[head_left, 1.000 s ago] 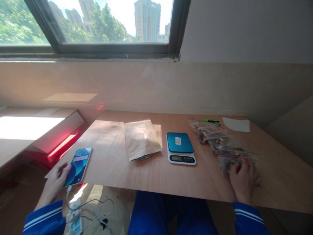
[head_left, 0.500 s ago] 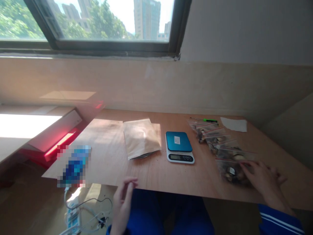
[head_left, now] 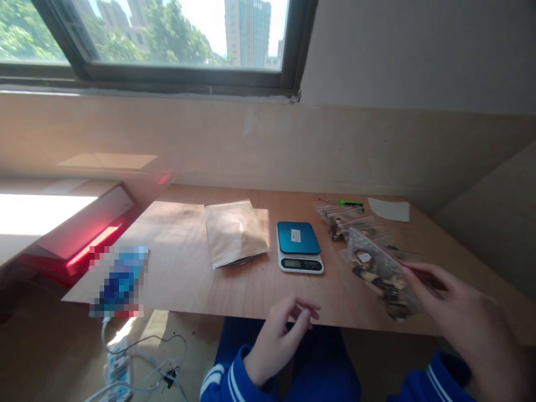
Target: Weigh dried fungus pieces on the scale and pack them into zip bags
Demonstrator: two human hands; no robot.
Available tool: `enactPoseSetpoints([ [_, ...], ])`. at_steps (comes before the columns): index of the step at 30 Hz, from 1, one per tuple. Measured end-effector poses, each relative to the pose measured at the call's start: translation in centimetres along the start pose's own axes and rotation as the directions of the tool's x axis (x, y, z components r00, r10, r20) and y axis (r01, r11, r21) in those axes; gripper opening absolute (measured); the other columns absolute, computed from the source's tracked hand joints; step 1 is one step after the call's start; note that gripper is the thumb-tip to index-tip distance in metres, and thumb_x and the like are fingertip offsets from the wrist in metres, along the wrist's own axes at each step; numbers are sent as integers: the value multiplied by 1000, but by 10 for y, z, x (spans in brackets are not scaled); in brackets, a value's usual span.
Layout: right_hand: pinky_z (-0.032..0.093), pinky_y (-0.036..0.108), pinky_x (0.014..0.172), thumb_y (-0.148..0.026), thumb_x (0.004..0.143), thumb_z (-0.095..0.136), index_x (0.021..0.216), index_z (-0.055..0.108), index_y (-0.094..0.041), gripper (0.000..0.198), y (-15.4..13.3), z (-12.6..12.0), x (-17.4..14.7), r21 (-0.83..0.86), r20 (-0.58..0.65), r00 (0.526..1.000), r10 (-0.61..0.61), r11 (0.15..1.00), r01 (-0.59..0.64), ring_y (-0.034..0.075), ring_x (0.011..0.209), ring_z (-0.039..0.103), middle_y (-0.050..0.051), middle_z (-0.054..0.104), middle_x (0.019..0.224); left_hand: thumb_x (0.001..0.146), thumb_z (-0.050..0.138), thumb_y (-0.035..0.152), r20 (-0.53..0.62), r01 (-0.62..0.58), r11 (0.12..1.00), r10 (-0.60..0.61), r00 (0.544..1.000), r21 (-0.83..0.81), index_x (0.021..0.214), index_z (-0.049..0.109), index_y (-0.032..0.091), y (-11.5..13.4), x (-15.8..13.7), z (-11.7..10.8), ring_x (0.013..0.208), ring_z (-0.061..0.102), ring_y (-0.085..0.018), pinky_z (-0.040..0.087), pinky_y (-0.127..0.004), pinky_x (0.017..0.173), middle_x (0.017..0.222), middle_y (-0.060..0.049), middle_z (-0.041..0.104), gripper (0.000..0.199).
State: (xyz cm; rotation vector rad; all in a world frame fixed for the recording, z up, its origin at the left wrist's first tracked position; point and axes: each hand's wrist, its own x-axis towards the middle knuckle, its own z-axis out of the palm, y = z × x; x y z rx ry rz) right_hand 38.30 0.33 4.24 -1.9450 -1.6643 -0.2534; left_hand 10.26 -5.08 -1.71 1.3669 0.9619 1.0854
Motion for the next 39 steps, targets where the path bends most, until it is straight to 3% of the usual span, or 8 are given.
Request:
enactPoseSetpoints([
  [4, 52, 31, 64, -56, 86, 49, 81, 69, -22, 39, -79, 7, -6, 330, -38, 996, -83, 940, 91, 25, 75, 73, 9, 76, 81, 93, 51, 44, -135, -88, 981, 65, 989, -172, 104, 62, 18, 13, 39, 12, 77, 62, -13, 49, -26, 71, 94, -7, 67, 31],
  [9, 54, 27, 70, -36, 90, 53, 87, 69, -20, 22, -134, 32, -22, 652, 95, 954, -283, 742, 155, 20, 78, 72, 4, 75, 85, 84, 56, 58, -394, -80, 917, -88, 915, -391, 94, 57, 18, 2, 55, 11, 60, 60, -12, 48, -25, 59, 81, -3, 65, 41],
  [12, 54, 27, 72, -28, 90, 54, 90, 70, -20, 17, -141, 43, -30, 711, 198, 894, -401, 687, 150, 19, 80, 71, 3, 75, 87, 81, 52, 65, -436, -17, 898, -197, 878, -440, 82, 56, 17, -5, 47, -1, 60, 61, -13, 49, -26, 58, 76, -4, 65, 49],
  [18, 53, 27, 72, -20, 90, 55, 90, 71, -21, 15, -142, 53, -41, 796, 283, 771, -571, 588, 143, 18, 80, 71, 2, 76, 88, 72, 59, 67, -382, 138, 914, -292, 876, -382, 77, 59, 16, -11, 36, -19, 60, 62, -15, 49, -26, 56, 68, -3, 64, 51],
  [23, 52, 28, 85, -20, 90, 59, 97, 70, -22, 13, -139, 55, -50, 835, 308, 728, -612, 541, 102, 18, 93, 69, 2, 74, 98, 74, 61, 60, -411, 117, 956, -223, 884, -267, 80, 63, 16, -16, 27, -30, 73, 66, -19, 52, -29, 64, 79, -6, 69, 45],
  [29, 50, 30, 89, -27, 93, 56, 106, 67, -23, 17, -142, 52, -53, 792, 390, 722, -572, 608, 53, 19, 101, 66, 3, 72, 106, 82, 56, 57, -355, 72, 997, -61, 933, 17, 82, 65, 17, -17, 18, -45, 76, 67, -21, 52, -32, 70, 79, -7, 70, 41],
  [32, 49, 33, 89, -27, 93, 56, 101, 67, -22, 14, -147, 55, -54, 770, 400, 720, -567, 634, 72, 20, 99, 65, 4, 71, 104, 84, 53, 54, -392, 56, 984, 15, 920, 170, 80, 65, 18, -17, 17, -47, 73, 66, -21, 51, -32, 69, 76, -7, 70, 39],
  [39, 50, 32, 80, -28, 87, 65, 98, 61, -21, 13, -163, 63, -62, 716, 394, 774, -495, 693, 79, 20, 90, 66, 3, 70, 93, 81, 60, 43, -487, 116, 955, 34, 873, 274, 65, 62, 19, -8, 15, -51, 60, 58, -17, 43, -27, 61, 61, -2, 64, 29],
])
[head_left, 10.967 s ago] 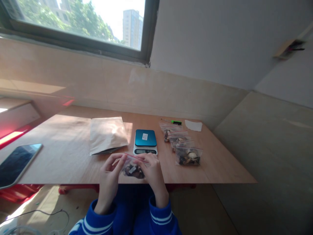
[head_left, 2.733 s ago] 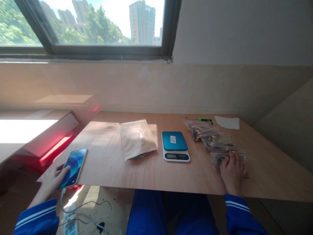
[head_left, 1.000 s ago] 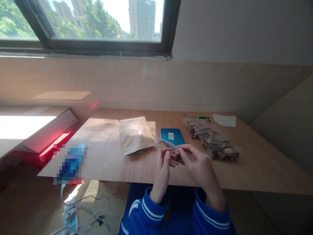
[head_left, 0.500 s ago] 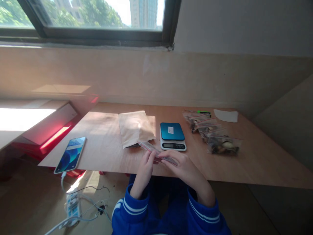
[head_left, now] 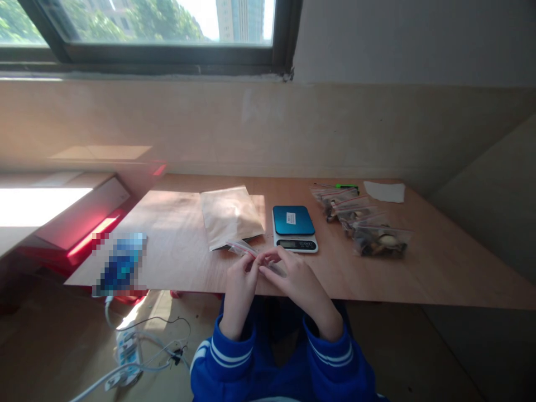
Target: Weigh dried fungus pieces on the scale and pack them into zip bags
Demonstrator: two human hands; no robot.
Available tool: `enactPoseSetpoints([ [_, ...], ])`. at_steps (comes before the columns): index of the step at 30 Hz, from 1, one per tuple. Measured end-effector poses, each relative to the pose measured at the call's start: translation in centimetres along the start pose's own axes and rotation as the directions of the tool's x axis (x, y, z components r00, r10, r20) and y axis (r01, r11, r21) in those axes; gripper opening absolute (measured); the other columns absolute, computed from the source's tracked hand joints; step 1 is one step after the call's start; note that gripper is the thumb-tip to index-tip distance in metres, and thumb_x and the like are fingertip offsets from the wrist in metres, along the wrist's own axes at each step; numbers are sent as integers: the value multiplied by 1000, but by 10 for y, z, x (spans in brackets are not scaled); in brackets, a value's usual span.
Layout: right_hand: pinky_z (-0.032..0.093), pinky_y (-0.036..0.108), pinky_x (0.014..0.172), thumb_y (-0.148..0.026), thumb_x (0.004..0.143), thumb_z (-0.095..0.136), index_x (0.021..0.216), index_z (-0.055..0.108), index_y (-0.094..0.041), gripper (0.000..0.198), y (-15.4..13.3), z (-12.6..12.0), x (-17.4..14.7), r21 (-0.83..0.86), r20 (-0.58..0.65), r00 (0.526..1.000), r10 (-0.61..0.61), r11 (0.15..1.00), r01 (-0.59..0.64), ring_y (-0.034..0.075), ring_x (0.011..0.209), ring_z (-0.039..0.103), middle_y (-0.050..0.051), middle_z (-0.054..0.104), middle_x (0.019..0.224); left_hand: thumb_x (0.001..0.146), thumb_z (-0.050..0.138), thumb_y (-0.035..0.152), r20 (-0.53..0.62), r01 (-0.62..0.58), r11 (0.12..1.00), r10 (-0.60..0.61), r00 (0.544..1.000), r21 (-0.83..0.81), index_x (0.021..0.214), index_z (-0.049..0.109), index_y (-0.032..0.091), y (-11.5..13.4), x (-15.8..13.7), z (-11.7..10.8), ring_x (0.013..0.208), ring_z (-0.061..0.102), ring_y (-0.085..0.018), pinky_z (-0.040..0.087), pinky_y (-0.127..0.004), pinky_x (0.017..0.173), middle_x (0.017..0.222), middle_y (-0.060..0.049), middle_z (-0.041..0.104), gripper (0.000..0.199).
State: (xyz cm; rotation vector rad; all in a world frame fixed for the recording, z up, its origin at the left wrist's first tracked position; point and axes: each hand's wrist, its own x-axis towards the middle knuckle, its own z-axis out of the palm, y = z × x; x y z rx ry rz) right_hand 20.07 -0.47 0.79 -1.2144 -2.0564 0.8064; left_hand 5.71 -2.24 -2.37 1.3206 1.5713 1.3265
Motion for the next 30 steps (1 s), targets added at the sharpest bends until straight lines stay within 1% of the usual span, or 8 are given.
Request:
enactPoseSetpoints([
  [4, 50, 29, 77, -26, 90, 60, 94, 63, -22, 7, -3, 3, 1, 50, 4, 1000, -24, 998, 24, 18, 87, 67, 2, 71, 91, 82, 60, 46, -7, 8, 1000, -8, 1000, 0, 61, 61, 20, 4, -2, -3, 60, 58, -17, 43, -26, 61, 59, -1, 64, 33],
  [8, 48, 29, 77, -22, 91, 56, 84, 65, -22, 12, -2, 2, 1, 45, -11, 998, -67, 997, 67, 18, 86, 66, 2, 72, 86, 85, 58, 46, -32, -22, 1000, 22, 999, -20, 55, 56, 20, 6, -4, -1, 58, 56, -14, 42, -25, 62, 55, 0, 61, 40],
  [13, 46, 34, 78, -18, 83, 61, 74, 62, -21, 10, 5, 2, 1, -71, -221, 971, -95, 994, 81, 20, 78, 64, 1, 69, 76, 85, 58, 45, 40, -40, 996, 43, 998, -77, 60, 62, 20, 10, -5, 5, 58, 58, -15, 43, -25, 60, 57, -1, 63, 36],
  [20, 44, 40, 85, -20, 82, 60, 72, 61, -22, 10, 7, 6, 4, -61, -354, 925, -142, 990, 128, 23, 92, 66, 5, 73, 96, 84, 57, 47, 64, -57, 996, 61, 996, -74, 58, 63, 20, 16, -4, 7, 63, 62, -18, 46, -26, 62, 59, -3, 66, 38],
  [22, 45, 39, 83, -20, 83, 57, 72, 59, -22, 11, 13, 3, 5, -77, -454, 882, -125, 992, 101, 22, 87, 67, 5, 72, 90, 85, 57, 47, 155, -57, 997, 65, 986, -53, 58, 64, 20, 18, -6, 4, 64, 62, -18, 46, -26, 61, 60, -4, 67, 39],
  [25, 48, 35, 78, -24, 84, 54, 73, 56, -22, 12, 30, -10, 6, -37, -666, 746, -3, 999, -29, 19, 78, 65, 4, 69, 79, 87, 55, 47, 352, -56, 998, 60, 934, -22, 60, 66, 20, 22, -11, 0, 63, 62, -18, 44, -25, 59, 63, -4, 69, 40],
  [27, 50, 32, 71, -31, 84, 56, 75, 57, -21, 13, 43, -22, 4, 34, -737, 669, 96, 994, -106, 18, 71, 62, 4, 66, 74, 88, 53, 47, 380, -58, 998, 56, 923, -6, 61, 67, 19, 24, -14, 0, 61, 61, -17, 44, -25, 59, 62, -4, 69, 42],
  [30, 50, 30, 63, -38, 82, 59, 77, 60, -19, 19, 55, -34, -1, 123, -741, 643, 196, 980, -157, 17, 62, 59, 3, 65, 70, 87, 52, 45, 337, -30, 999, 15, 941, 40, 55, 66, 19, 24, -15, 4, 54, 58, -16, 41, -25, 55, 56, -3, 66, 44],
])
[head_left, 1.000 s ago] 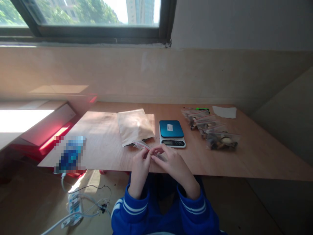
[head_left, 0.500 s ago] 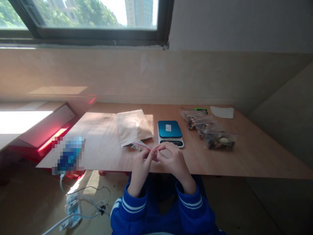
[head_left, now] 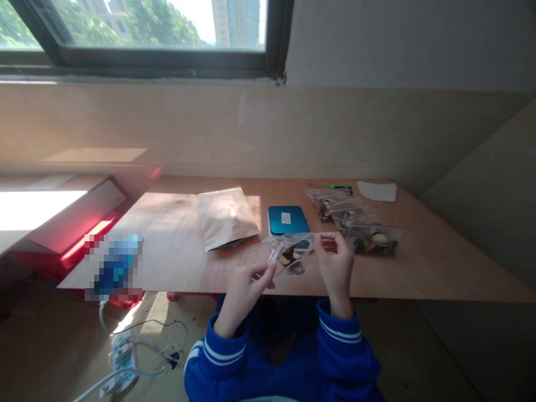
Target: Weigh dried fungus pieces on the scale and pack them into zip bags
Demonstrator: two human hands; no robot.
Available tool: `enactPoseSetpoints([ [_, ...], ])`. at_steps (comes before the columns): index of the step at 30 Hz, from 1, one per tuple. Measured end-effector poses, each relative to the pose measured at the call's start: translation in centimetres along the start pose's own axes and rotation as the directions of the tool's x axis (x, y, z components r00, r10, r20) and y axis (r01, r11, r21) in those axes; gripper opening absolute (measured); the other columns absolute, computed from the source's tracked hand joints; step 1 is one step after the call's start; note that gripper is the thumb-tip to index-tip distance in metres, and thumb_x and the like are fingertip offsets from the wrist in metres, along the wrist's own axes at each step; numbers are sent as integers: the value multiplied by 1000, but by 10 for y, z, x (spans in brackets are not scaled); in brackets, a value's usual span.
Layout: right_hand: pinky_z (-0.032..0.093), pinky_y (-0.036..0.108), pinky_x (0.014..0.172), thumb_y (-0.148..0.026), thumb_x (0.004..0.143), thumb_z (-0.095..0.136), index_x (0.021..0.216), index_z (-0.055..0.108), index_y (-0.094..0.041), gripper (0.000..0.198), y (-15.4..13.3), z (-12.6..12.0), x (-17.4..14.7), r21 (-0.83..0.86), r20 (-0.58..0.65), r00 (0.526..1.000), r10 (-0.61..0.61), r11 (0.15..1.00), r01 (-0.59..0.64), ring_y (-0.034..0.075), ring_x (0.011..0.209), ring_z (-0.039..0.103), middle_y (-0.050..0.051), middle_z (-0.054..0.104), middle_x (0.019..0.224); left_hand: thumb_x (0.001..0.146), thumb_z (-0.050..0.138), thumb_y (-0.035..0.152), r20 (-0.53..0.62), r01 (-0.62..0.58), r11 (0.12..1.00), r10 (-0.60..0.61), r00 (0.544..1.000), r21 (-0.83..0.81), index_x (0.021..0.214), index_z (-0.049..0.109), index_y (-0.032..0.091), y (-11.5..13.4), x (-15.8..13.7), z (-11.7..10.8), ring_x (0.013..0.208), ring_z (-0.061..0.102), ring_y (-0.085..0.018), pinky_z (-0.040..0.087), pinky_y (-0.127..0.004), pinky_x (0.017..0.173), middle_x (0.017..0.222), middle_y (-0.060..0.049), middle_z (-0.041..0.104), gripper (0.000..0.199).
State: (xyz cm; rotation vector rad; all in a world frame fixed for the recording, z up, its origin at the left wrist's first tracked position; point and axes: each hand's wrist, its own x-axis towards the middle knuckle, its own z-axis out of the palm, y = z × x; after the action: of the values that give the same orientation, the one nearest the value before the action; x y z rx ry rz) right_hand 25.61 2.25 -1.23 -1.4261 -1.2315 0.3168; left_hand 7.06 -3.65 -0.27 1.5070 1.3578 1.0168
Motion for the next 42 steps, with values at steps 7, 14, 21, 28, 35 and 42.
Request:
enactPoseSetpoints([
  [7, 49, 30, 60, -43, 81, 61, 78, 62, -18, 25, -1, 0, -2, 11, 51, 996, 76, 997, -77, 18, 60, 59, 5, 68, 73, 78, 52, 30, -243, 127, 992, -117, 963, 24, 40, 55, 20, -5, 1, 9, 49, 54, -15, 35, -25, 52, 44, -2, 57, 39],
  [14, 52, 29, 65, -40, 88, 54, 84, 61, -19, 22, -7, 9, -9, 75, 266, 964, -15, 997, -5, 16, 65, 63, 5, 70, 81, 84, 52, 44, -284, 60, 997, -72, 956, -49, 49, 57, 20, -6, 4, 5, 53, 54, -15, 38, -25, 55, 52, -2, 61, 43],
  [21, 54, 36, 83, -23, 87, 54, 115, 56, -20, 28, -26, 26, -28, 77, 291, 918, -270, 963, 259, 22, 98, 61, 12, 61, 114, 84, 55, 54, -130, 67, 988, -85, 988, -141, 58, 64, 18, -22, 12, 8, 63, 61, -19, 45, -28, 65, 61, -5, 67, 45],
  [28, 52, 35, 89, -4, 88, 41, 98, 62, -17, 27, -44, 38, -26, 103, 716, 611, -337, 917, 384, 22, 98, 63, 10, 67, 99, 92, 46, 47, 23, 15, 998, -13, 1000, -65, 72, 63, 18, -26, 6, -2, 71, 63, -19, 45, -28, 68, 72, -4, 68, 39],
  [35, 49, 41, 85, -3, 82, 52, 83, 63, -16, 17, -28, 63, -22, -128, 872, 445, -203, 783, 609, 28, 92, 64, 14, 70, 93, 90, 49, 45, 60, 39, 996, -44, 997, 86, 77, 69, 21, -45, -8, -47, 81, 67, -21, 51, -30, 75, 79, -5, 71, 33],
  [42, 45, 39, 92, -12, 93, 43, 118, 57, -6, 30, -28, 73, -29, -257, 933, 359, -24, 651, 714, 29, 108, 60, 20, 63, 118, 77, 46, 11, -392, -27, 875, 244, 887, 483, 125, 58, 16, -113, 18, -98, 124, 53, -28, 42, -47, 106, 129, -14, 59, 50],
])
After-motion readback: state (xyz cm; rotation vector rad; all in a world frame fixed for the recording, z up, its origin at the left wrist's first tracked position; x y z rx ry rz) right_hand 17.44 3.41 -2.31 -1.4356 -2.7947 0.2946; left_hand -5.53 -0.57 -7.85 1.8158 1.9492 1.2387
